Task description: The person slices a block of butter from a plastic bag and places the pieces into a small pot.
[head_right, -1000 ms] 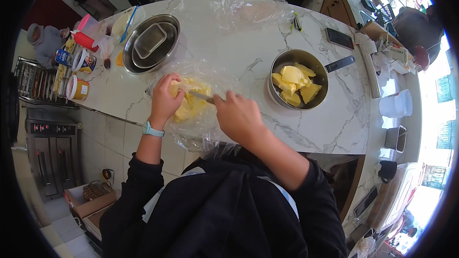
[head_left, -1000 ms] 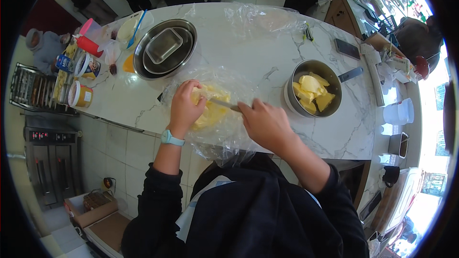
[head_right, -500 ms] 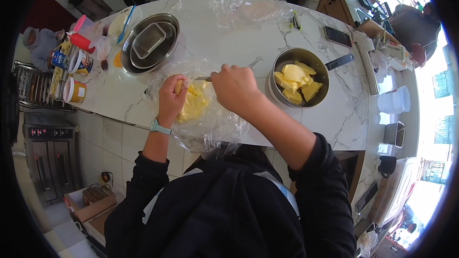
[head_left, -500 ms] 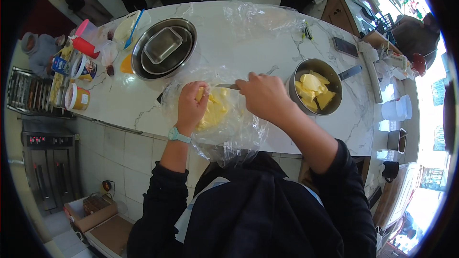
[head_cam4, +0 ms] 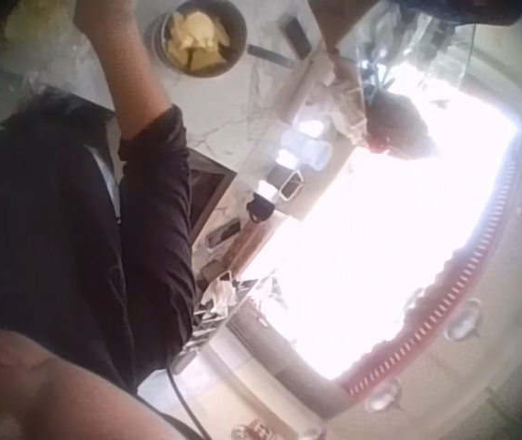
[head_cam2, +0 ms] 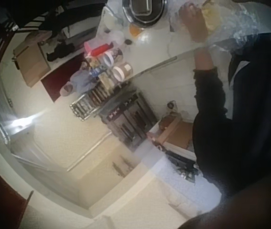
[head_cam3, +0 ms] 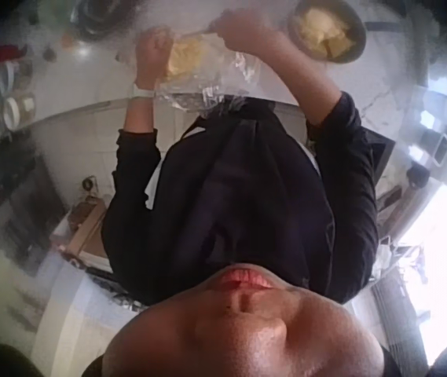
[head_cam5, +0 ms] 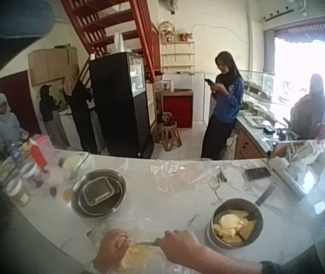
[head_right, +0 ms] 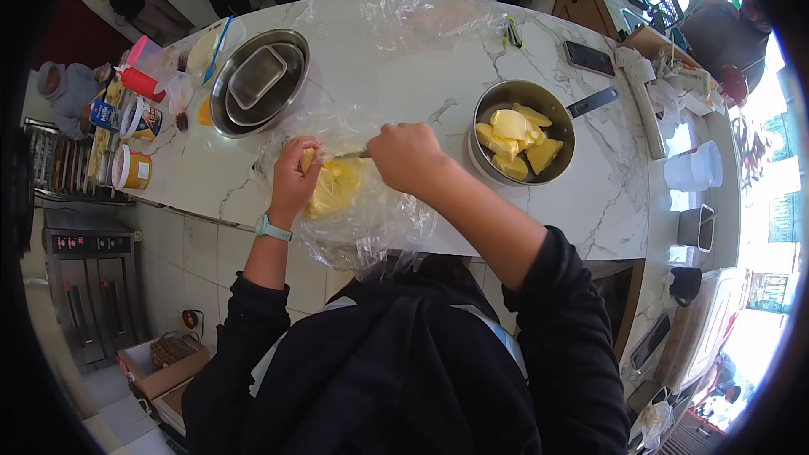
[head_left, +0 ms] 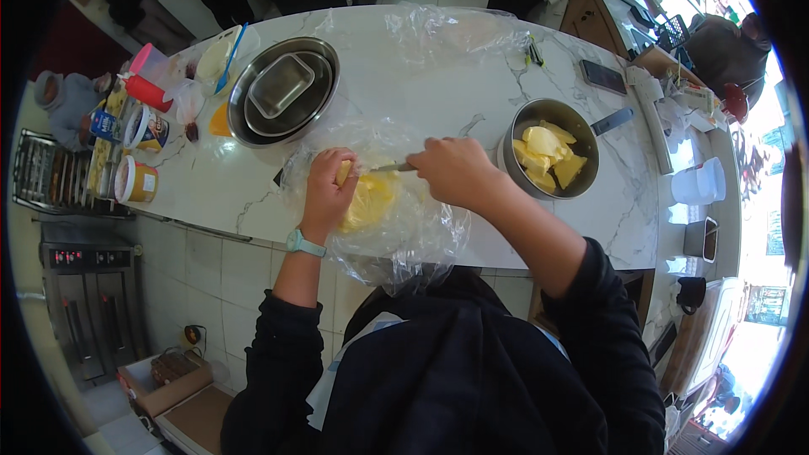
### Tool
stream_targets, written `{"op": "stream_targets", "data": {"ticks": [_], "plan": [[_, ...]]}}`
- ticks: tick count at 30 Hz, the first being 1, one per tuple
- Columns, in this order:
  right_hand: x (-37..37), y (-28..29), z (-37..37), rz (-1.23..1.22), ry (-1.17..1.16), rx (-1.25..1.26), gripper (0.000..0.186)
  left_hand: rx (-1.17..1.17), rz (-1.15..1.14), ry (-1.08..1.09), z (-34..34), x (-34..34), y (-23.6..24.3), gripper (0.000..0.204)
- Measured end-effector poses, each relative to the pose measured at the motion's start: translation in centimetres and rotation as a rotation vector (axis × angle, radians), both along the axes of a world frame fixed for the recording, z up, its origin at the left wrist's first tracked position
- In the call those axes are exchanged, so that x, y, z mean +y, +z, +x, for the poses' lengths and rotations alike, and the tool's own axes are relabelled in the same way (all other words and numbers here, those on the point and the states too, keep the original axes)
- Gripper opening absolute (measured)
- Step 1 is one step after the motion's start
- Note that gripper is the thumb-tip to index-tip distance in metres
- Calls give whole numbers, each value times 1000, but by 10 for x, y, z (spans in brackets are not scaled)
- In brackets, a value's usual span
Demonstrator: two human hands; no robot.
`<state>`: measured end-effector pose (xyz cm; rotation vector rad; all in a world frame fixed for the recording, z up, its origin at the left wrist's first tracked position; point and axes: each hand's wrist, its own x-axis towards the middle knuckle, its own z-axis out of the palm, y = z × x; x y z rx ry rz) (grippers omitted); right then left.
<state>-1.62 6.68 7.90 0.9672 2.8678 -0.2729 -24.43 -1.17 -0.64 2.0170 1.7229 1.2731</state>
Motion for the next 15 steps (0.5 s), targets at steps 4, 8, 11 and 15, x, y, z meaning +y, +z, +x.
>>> {"op": "stream_targets", "data": {"ticks": [4,8,11,15], "plan": [[-9,32,13,-100,36,-138,18,42,-49,23,-12,-7,-5,15],[-19,35,0,28,16,-17,17,-114,-112,-49,-19,-13,-8,19],[-13,7,-6,32,26,-56,17,-32,-125,-102,-13,-6,0,24],[-17,11,10,-75,22,-71,13,-10,-87,-120,-18,-10,3,35]]}}
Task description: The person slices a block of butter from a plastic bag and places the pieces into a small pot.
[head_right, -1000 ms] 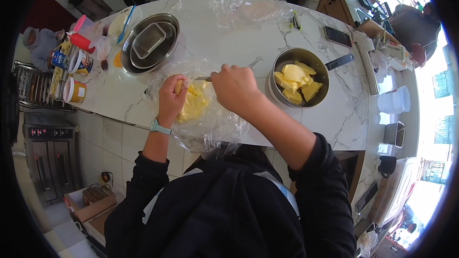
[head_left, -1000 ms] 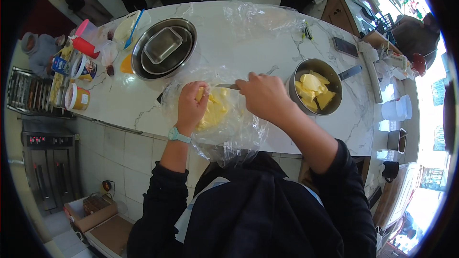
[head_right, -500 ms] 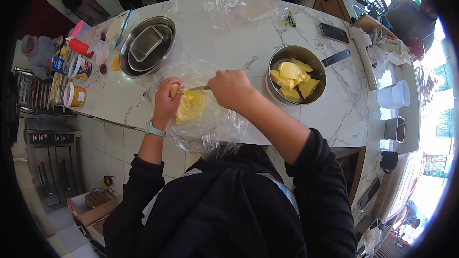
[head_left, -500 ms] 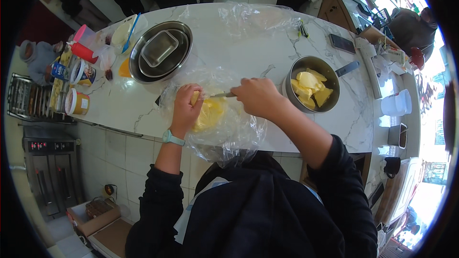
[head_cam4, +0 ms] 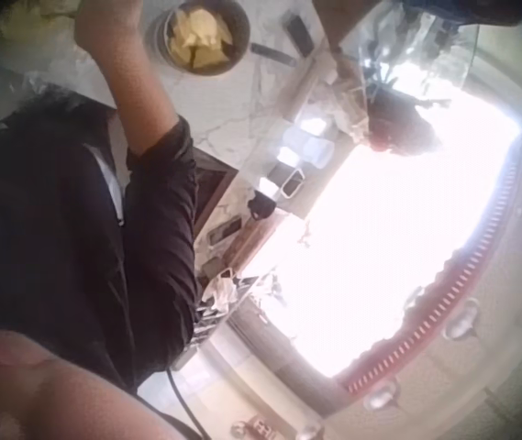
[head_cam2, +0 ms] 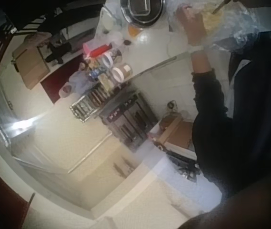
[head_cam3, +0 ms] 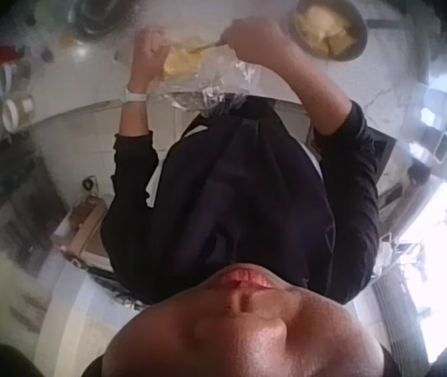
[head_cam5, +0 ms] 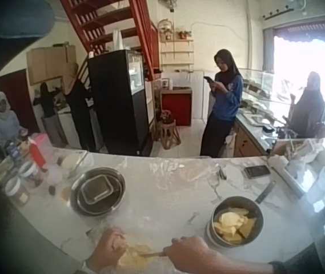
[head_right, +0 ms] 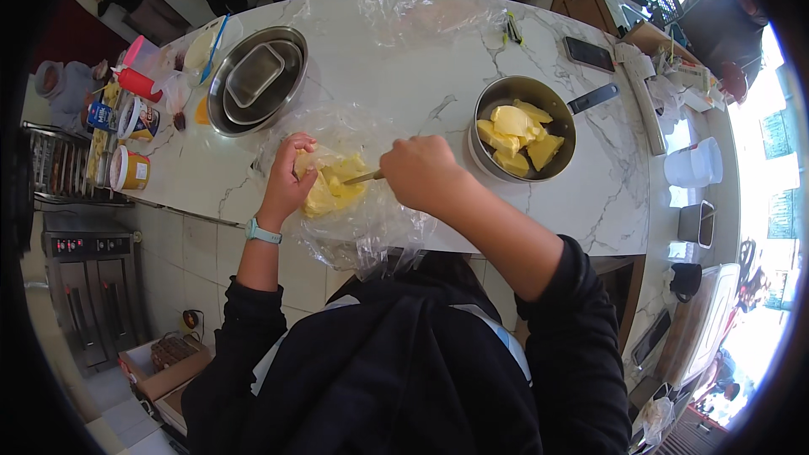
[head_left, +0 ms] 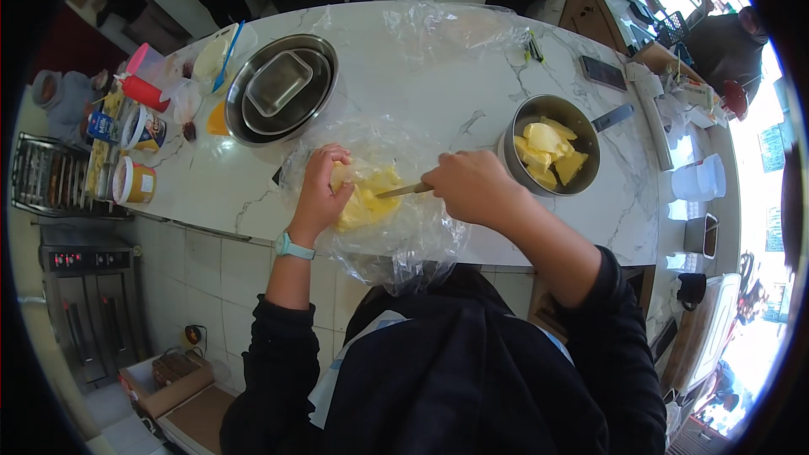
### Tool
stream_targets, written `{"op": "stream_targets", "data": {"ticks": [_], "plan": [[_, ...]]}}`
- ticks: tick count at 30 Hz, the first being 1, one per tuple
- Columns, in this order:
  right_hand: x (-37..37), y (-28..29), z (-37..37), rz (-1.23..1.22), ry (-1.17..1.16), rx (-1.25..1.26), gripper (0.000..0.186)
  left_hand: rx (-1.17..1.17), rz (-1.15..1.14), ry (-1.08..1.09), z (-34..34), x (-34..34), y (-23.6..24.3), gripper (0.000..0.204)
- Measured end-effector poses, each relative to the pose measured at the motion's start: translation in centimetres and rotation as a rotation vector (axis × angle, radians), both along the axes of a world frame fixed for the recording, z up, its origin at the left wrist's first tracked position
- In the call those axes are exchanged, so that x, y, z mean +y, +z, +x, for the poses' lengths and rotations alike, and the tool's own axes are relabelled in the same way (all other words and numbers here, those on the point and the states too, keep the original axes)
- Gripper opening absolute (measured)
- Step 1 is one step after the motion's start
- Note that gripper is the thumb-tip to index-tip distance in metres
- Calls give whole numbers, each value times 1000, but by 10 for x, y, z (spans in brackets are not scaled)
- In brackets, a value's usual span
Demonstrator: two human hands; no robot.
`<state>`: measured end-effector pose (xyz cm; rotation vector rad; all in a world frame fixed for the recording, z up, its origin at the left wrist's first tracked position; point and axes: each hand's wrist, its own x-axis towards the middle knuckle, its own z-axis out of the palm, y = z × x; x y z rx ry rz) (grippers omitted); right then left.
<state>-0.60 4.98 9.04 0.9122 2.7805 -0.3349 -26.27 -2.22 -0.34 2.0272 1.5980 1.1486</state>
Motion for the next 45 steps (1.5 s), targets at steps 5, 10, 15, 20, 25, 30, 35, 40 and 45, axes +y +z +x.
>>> {"op": "stream_targets", "data": {"ticks": [5,10,15,20,25,30,35,40,45], "plan": [[-12,-3,28,-117,-186,52,20,152,58,112,15,-6,14,37],[-25,-43,45,-293,-420,253,29,163,47,31,63,-28,20,38],[-27,-53,47,-521,-519,333,32,452,-355,243,82,-27,3,32],[-19,-69,55,-728,-591,402,37,515,-544,152,77,-4,0,27],[-24,-64,58,-1154,-746,415,37,490,-431,161,70,-4,-11,25],[-33,-55,74,-1282,-794,478,37,277,-293,183,71,-17,4,29],[-42,-24,91,-1380,-781,497,34,45,-257,185,77,-29,38,23],[-48,15,130,-1155,-819,614,33,-98,-191,87,102,0,79,21],[-60,58,187,-420,-980,677,32,-200,-32,-224,184,75,98,23]]}}
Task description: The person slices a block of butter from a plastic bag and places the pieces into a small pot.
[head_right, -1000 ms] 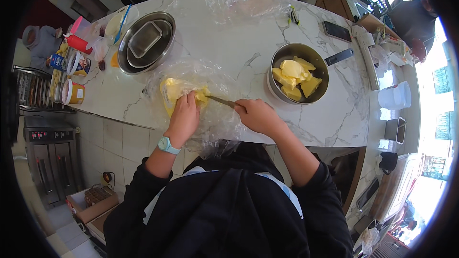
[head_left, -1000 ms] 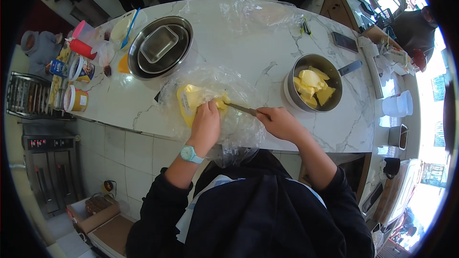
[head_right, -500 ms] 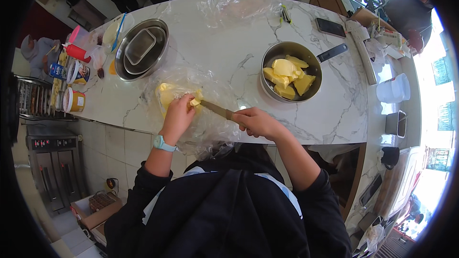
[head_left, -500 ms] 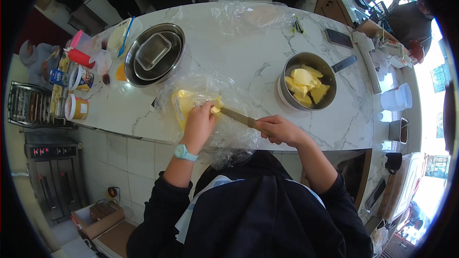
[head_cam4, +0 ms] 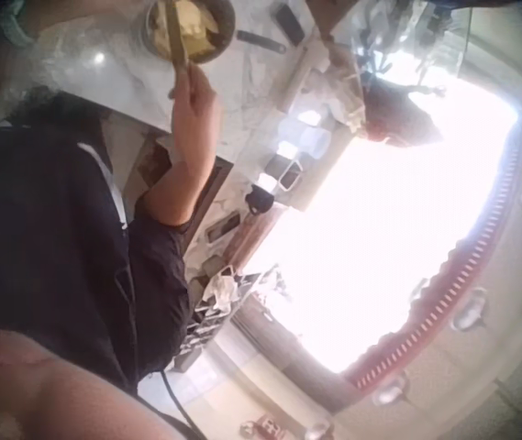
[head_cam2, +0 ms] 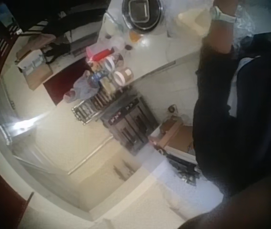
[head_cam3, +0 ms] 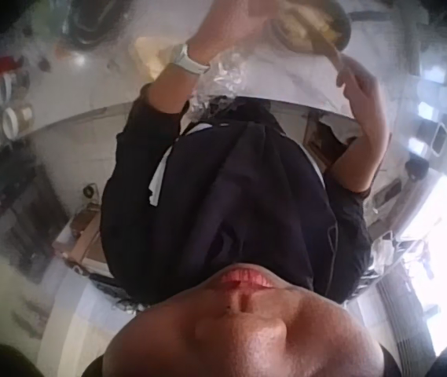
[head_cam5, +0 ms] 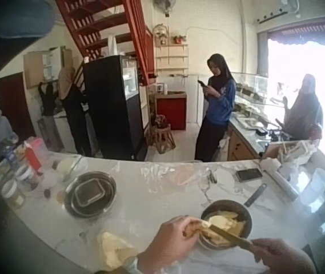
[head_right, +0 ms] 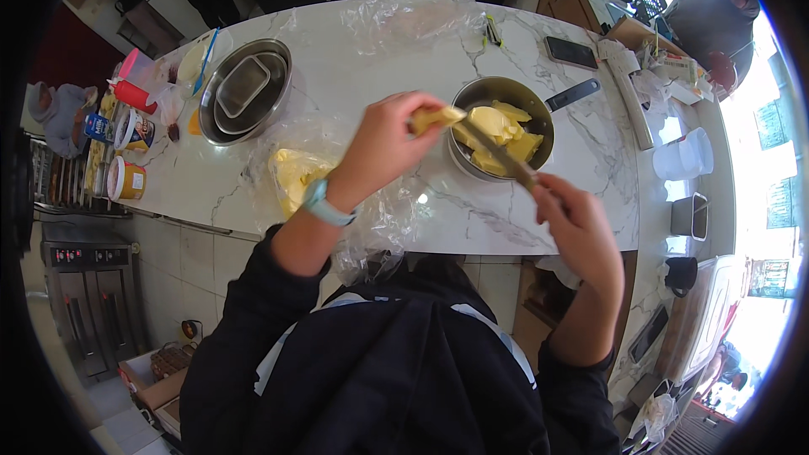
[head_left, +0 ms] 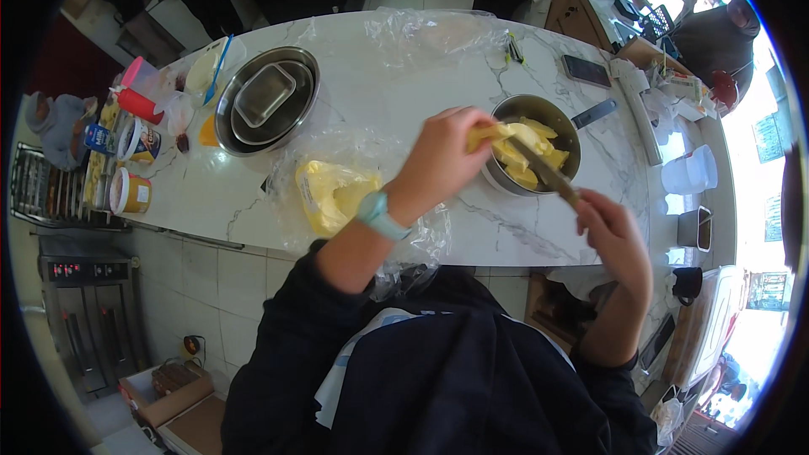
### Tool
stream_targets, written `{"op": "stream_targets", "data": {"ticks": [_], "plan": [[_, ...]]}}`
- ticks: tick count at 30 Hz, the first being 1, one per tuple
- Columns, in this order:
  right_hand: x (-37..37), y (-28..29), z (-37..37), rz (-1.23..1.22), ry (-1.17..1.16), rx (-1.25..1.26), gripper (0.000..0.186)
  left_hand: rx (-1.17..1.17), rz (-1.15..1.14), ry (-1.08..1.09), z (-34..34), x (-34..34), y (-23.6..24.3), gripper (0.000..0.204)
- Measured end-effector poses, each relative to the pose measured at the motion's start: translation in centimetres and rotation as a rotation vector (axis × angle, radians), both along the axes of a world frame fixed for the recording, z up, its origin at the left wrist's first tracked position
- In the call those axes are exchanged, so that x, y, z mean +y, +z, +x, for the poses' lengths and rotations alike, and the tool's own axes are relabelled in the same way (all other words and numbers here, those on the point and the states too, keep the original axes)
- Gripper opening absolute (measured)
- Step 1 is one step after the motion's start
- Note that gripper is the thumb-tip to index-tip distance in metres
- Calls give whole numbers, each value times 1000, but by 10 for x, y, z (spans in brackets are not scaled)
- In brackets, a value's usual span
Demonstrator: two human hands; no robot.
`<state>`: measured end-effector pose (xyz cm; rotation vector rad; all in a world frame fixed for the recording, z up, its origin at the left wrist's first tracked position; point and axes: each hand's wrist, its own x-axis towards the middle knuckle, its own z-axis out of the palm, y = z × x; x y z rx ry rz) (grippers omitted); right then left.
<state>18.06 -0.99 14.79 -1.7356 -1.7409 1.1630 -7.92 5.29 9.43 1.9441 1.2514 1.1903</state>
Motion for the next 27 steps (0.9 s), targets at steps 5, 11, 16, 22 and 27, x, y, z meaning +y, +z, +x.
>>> {"op": "stream_targets", "data": {"ticks": [5,11,16,22,27], "plan": [[6,18,5,290,-88,-357,30,-124,-45,-131,57,39,-22,40],[6,18,5,270,-88,-499,30,49,250,-177,77,33,-41,40],[-8,28,22,324,-210,-358,30,66,368,-7,35,0,-23,27],[-42,12,34,276,-175,-62,28,209,245,573,-89,-86,-26,18],[-39,1,-13,108,-10,-68,27,431,122,839,-157,-147,-46,17]]}}
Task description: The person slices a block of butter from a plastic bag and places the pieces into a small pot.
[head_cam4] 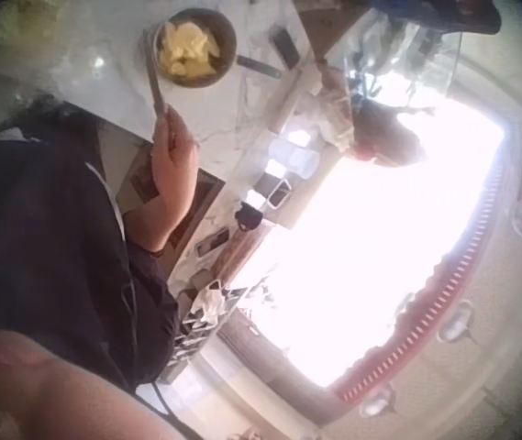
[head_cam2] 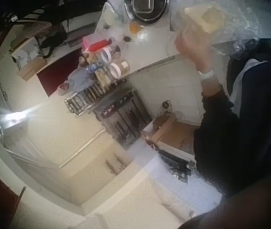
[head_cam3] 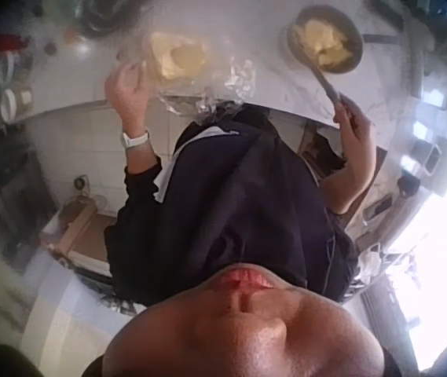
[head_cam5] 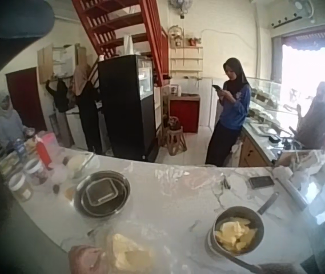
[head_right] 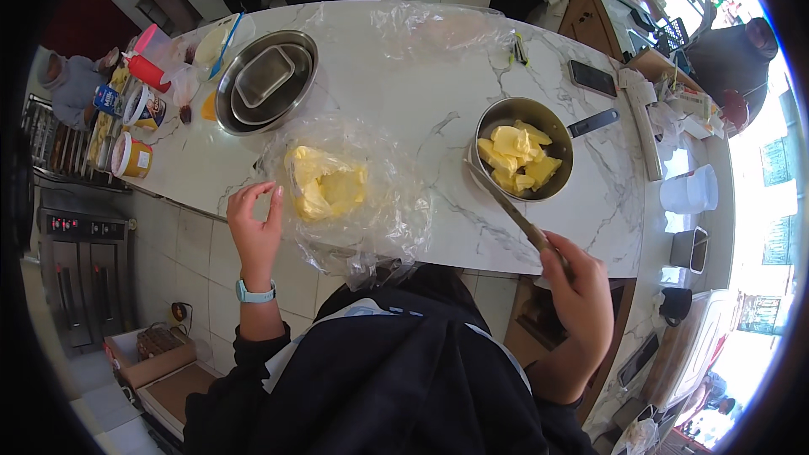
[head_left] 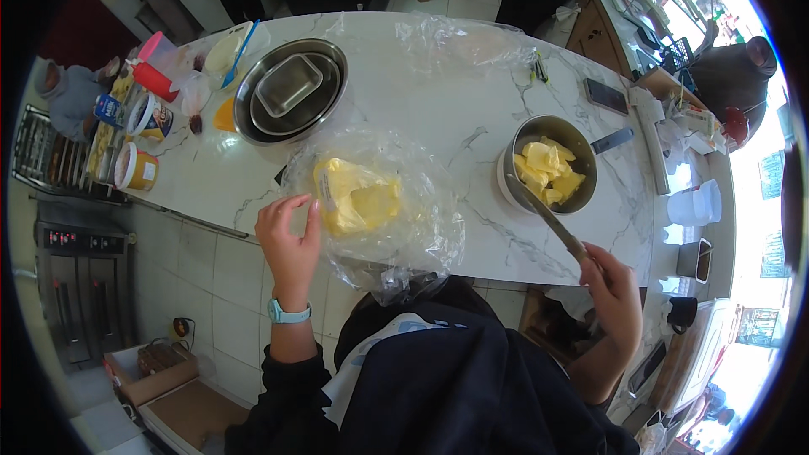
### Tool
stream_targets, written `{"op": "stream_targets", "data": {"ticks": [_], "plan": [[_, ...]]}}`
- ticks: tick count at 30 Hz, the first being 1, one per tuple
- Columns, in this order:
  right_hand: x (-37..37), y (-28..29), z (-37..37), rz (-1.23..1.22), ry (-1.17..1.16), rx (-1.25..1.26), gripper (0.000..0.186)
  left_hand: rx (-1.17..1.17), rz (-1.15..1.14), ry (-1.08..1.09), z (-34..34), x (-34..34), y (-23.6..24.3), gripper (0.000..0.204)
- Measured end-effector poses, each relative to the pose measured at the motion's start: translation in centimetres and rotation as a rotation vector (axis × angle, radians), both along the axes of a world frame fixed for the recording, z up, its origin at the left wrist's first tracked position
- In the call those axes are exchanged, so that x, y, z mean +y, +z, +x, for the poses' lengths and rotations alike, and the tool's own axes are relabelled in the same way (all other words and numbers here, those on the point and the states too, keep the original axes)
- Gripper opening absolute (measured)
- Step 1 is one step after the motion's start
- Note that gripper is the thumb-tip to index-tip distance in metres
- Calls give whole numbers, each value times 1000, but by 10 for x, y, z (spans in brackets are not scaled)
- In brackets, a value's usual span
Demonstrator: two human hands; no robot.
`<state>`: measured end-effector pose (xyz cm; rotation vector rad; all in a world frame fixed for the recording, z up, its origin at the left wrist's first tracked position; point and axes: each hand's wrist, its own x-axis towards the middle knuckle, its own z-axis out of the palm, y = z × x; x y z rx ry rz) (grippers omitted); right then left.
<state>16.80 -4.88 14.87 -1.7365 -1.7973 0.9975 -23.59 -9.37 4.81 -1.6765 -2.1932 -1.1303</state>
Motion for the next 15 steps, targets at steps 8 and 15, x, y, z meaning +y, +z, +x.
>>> {"op": "stream_targets", "data": {"ticks": [8,15], "plan": [[16,-3,-41,73,149,-34,26,-35,-211,-345,61,29,-37,22],[12,-2,-25,88,80,-29,27,-130,-450,-272,68,47,-63,24]]}}
